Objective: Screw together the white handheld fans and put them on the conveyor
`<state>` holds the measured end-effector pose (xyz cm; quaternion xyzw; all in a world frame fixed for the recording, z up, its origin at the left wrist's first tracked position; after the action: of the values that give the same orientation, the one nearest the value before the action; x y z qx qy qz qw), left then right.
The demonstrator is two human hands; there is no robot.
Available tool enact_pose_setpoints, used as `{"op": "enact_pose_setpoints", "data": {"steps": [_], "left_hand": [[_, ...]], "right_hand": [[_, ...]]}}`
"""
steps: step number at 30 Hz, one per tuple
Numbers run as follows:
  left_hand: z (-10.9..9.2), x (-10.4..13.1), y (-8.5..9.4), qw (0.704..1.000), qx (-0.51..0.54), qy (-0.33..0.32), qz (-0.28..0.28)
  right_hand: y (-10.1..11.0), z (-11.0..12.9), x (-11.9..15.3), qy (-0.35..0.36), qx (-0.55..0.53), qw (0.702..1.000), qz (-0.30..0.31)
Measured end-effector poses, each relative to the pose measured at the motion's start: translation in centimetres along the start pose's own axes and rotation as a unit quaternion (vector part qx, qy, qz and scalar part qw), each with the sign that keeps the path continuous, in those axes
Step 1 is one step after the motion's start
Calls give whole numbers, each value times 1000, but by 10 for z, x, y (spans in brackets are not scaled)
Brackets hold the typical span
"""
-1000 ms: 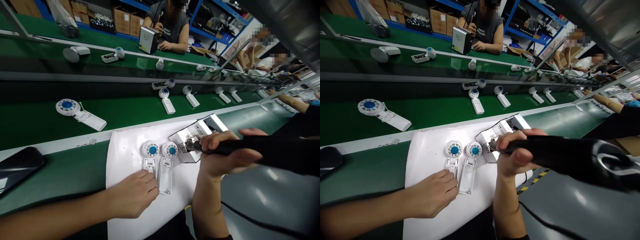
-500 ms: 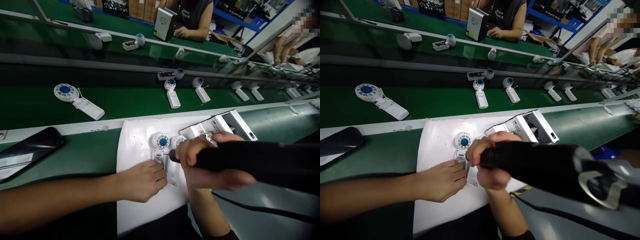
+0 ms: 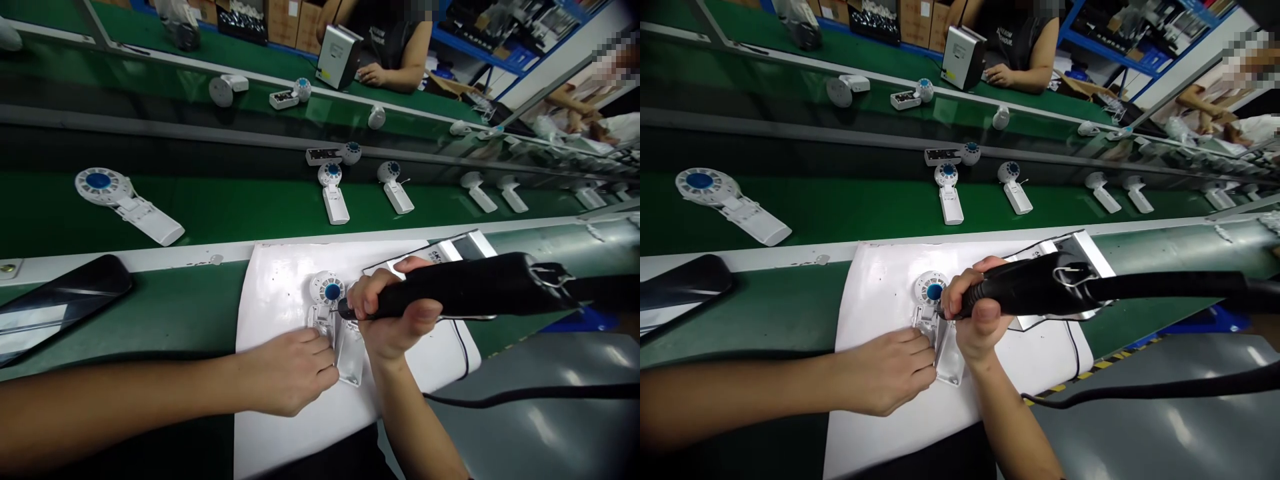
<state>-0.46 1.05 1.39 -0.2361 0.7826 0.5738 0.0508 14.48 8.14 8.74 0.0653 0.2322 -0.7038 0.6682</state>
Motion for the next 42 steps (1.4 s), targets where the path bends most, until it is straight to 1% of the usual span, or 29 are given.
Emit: {"op": "enact_pose_setpoints", "data": {"steps": [2,8,13,15,17,18,19,20,22,23,25,26,27,28,29,30,31,32,33,35,37,38,39,40,41,42], "left_hand": [[0,0,0,1000,-6,0,6],[2,0,1,1000,-8,-1,4],[2,3,3,1000,0,-10,16],[-1,3,2,999,8,-15,31],[0,3,1,999,12,-10,48],[5,4,2,999,15,7,52],[14,6,4,998,16,37,52],[27,9,9,996,10,79,47],[66,20,25,981,-33,187,28],[89,26,37,969,-85,233,14],[131,41,66,928,-192,320,-9],[146,46,80,907,-238,347,-11],[158,50,94,888,-273,369,-12],[164,51,107,873,-298,386,-17],[167,48,116,862,-316,395,-25],[167,42,123,860,-324,393,-32],[167,33,126,868,-323,375,-36],[167,23,125,884,-316,343,-32],[169,12,122,903,-302,305,-20],[181,-6,113,937,-250,242,26],[199,-15,105,949,-204,230,64],[206,-15,103,950,-190,238,73],[210,-13,101,949,-183,247,70],[208,-11,99,949,-178,252,54],[200,-8,96,952,-173,251,31],[187,-5,91,957,-162,239,6]], "right_hand": [[-2,-3,1,-4,-12,1000,-2],[-8,-15,5,-6,-19,999,27],[-7,-24,14,11,-39,999,1],[-8,-24,16,24,-37,999,-7],[-6,-15,14,49,-28,998,-10],[-3,-6,11,73,-20,997,-17],[2,6,7,107,-7,994,-35],[9,19,2,143,11,988,-59],[27,44,-10,206,66,969,-119],[36,54,-16,220,98,961,-138],[53,64,-27,242,142,945,-171],[60,65,-31,244,150,941,-182],[65,62,-34,241,150,940,-191],[68,58,-36,232,145,942,-196],[69,53,-37,217,141,945,-199],[69,48,-37,204,138,948,-199],[68,44,-36,200,139,950,-197],[65,42,-35,205,145,949,-193],[60,39,-34,211,153,948,-183],[45,35,-29,205,156,956,-143],[26,28,-22,157,129,975,-94],[17,24,-17,131,110,982,-74],[9,22,-12,116,91,987,-62],[3,20,-7,111,77,989,-55],[-2,21,-2,119,66,989,-48],[-4,23,1,128,59,989,-43]]}}
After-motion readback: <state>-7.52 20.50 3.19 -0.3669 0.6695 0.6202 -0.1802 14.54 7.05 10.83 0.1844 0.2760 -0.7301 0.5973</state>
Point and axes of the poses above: each hand's wrist, its own x-axis away from the middle knuckle, its own y-axis out of the back of the hand, z = x × y, the point moved 2 cm from there along -x, towards the middle knuckle, and after that the axes turned 4 degrees about x, right-handed, at the moved point
